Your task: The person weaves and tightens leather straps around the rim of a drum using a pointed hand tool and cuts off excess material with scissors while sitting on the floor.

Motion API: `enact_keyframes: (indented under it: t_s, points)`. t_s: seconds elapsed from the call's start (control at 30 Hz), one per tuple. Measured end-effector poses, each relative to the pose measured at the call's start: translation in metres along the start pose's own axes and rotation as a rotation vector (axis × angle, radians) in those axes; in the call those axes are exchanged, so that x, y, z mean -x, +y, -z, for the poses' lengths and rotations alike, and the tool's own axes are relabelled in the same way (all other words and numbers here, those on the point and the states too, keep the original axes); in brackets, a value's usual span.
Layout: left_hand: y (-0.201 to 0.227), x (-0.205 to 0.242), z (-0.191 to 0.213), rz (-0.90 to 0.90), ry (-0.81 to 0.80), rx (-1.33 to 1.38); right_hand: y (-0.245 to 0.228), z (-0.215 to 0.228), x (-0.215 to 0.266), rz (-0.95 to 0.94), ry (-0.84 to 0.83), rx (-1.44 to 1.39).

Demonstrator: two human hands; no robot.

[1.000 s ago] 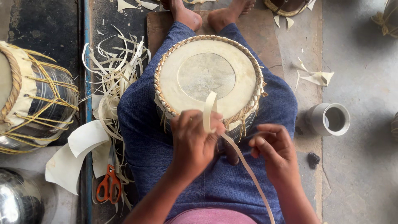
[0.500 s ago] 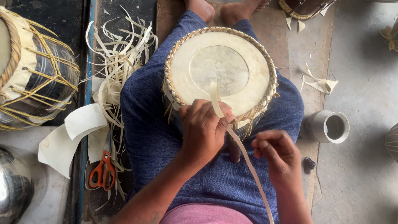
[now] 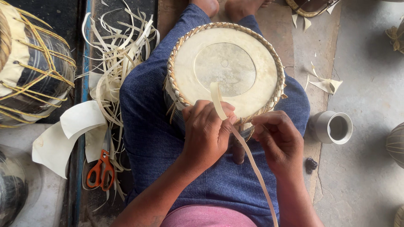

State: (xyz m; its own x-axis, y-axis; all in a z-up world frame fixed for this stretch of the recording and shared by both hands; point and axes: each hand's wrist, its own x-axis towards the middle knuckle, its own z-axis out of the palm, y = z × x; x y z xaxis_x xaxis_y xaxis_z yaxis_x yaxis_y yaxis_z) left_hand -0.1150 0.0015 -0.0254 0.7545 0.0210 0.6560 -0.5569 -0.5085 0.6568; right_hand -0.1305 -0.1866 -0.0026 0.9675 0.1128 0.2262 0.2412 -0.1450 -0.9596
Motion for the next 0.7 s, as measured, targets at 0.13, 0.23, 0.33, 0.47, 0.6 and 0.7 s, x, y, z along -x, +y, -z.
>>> enact_keyframes:
  t_s: [0.13, 0.23, 0.33, 0.47, 0.6, 0.7]
  points:
    - [0.000, 0.001, 0.000, -0.001, -0.001, -0.002, 0.003, 0.001, 0.000, -0.078, 0.058, 0.041]
    - [0.001, 0.000, -0.002, 0.001, 0.003, -0.024, 0.004, 0.000, -0.001, -0.091, 0.058, 0.081]
    - [0.002, 0.000, -0.005, -0.003, 0.019, -0.043, 0.000, -0.003, -0.002, -0.016, 0.045, 0.207]
    - [0.000, 0.002, -0.003, 0.017, 0.000, -0.050, -0.010, -0.009, -0.007, 0.072, 0.030, 0.436]
    - [0.001, 0.003, -0.005, 0.002, 0.013, -0.058, -0.015, -0.014, -0.011, 0.084, 0.019, 0.470]
    - [0.002, 0.002, -0.005, 0.000, 0.014, -0.048, -0.018, -0.015, -0.012, 0.052, 0.020, 0.566]
